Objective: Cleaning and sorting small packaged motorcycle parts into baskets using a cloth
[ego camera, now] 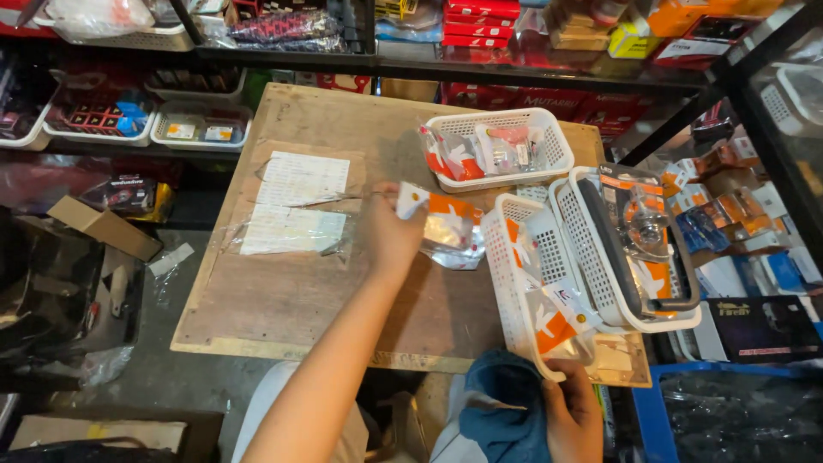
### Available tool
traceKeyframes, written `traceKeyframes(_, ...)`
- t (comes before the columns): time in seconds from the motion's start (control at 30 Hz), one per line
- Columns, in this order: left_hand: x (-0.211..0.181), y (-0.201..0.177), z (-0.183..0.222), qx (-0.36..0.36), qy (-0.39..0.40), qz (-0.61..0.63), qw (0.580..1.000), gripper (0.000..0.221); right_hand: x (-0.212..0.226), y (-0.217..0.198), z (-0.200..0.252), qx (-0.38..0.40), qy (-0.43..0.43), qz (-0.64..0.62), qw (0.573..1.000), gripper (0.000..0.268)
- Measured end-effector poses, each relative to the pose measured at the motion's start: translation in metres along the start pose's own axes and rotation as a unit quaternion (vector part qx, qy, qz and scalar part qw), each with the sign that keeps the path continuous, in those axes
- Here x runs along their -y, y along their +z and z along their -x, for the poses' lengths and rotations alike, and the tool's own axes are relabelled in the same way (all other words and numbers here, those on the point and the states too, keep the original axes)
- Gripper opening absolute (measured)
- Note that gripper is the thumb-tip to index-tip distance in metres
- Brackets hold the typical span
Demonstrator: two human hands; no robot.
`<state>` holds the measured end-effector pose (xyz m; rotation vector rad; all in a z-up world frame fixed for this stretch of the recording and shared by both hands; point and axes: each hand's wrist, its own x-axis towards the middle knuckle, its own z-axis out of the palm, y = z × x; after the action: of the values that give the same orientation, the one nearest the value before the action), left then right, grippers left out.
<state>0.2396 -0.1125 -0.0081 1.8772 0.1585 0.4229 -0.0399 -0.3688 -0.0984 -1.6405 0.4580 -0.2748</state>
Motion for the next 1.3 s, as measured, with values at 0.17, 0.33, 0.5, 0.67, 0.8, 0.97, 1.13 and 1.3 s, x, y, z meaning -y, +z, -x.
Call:
traceKeyframes(0.17, -0.015, 0.016, 0.014, 0.039, -0.009, -0.034, 0.999, 0.030, -0.001, 0.001, 0.001, -0.014, -0.023, -0.039, 0.999, 0.032)
traceKeyframes(0.33, -0.030, 0.011, 0.018, 0.081, 0.032, -0.192, 0.977, 0.030, 0.018, 0.018, 0.002, -0.017, 0.009, -0.006, 1.000, 0.031)
traceKeyframes(0.5, -0.024, 0.013, 0.017, 0.095, 0.061, -0.265, 0.958, 0.047, 0.069, 0.061, 0.010, -0.002, 0.025, 0.151, 0.988, 0.025)
traceKeyframes(0.67, -0.049, -0.007, 0.023, 0.092, 0.088, -0.234, 0.964, 0.044, 0.087, 0.072, 0.010, 0.045, 0.017, 0.293, 0.955, 0.024)
traceKeyframes(0.8, -0.066, -0.038, 0.051, 0.036, 0.137, -0.163, 0.976, 0.041, 0.092, 0.072, 0.016, 0.031, 0.051, 0.226, 0.972, 0.026)
traceKeyframes(0.97, -0.054, -0.088, 0.109, 0.060, 0.121, 0.001, 0.991, 0.044, 0.089, 0.072, 0.037, -0.030, 0.042, 0.160, 0.986, 0.060)
traceKeyframes(1.13, -0.008, -0.127, 0.158, 0.053, 0.049, 0.019, 0.997, 0.045, 0.074, 0.079, 0.063, -0.088, 0.029, 0.186, 0.978, 0.066)
traceKeyframes(1.3, 0.039, -0.154, 0.178, 0.027, 0.095, 0.019, 0.995, 0.036, 0.041, 0.091, 0.072, -0.117, -0.032, 0.112, 0.986, 0.068)
